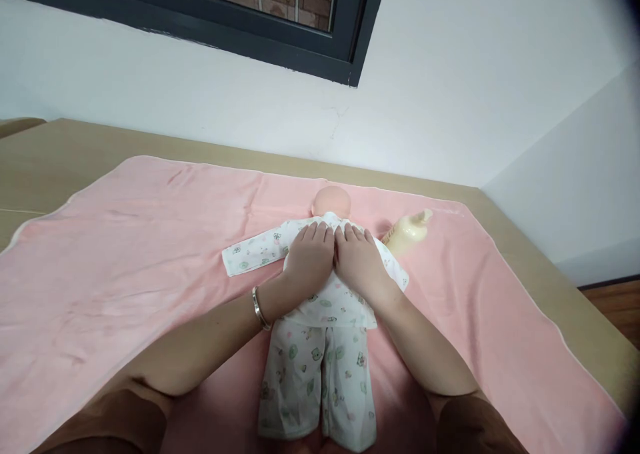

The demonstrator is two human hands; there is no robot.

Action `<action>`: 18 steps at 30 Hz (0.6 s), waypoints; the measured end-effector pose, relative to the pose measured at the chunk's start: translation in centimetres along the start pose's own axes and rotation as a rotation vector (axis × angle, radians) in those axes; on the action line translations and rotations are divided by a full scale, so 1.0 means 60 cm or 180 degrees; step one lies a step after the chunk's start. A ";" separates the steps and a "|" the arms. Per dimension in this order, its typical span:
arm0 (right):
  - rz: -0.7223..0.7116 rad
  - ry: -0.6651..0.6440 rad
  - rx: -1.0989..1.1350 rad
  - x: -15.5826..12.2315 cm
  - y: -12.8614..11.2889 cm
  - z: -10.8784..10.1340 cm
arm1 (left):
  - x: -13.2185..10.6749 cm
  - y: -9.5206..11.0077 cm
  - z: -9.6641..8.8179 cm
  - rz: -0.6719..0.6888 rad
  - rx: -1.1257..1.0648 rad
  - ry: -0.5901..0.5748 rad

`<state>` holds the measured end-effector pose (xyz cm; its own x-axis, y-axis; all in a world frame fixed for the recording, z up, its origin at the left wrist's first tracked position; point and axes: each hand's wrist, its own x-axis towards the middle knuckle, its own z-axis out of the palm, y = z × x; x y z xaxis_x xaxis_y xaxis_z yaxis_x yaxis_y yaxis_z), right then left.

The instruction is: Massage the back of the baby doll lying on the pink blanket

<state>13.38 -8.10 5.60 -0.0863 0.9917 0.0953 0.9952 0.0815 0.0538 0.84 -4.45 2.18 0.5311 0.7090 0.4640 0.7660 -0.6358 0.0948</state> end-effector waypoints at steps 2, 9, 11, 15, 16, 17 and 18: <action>-0.0032 -0.0036 0.0031 -0.004 0.003 -0.006 | -0.003 0.003 0.002 -0.0056 -0.0039 0.0047; 0.0286 -0.0189 0.0663 0.046 0.046 0.022 | 0.021 -0.031 0.031 -0.0481 -0.0333 0.0147; 0.0288 -0.0194 0.0690 0.050 0.045 0.029 | 0.021 -0.030 0.029 -0.0371 -0.0256 0.0221; 0.0330 -0.0033 0.0445 0.024 0.015 0.022 | 0.009 -0.011 0.009 -0.0160 -0.0034 0.0267; 0.0332 0.0039 0.0338 0.014 0.006 0.017 | 0.006 -0.007 0.004 -0.0165 0.0009 0.0228; 0.0328 0.0102 0.0242 0.004 -0.002 0.013 | 0.005 -0.004 0.001 -0.0184 0.0038 0.0171; 0.0331 0.0146 0.0178 -0.003 -0.007 0.009 | 0.004 -0.003 -0.001 -0.0216 0.0051 0.0114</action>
<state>12.98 -8.26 5.02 0.0167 0.9896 0.1429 0.9998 -0.0148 -0.0142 0.79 -4.16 2.32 0.4647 0.7387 0.4881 0.8056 -0.5816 0.1131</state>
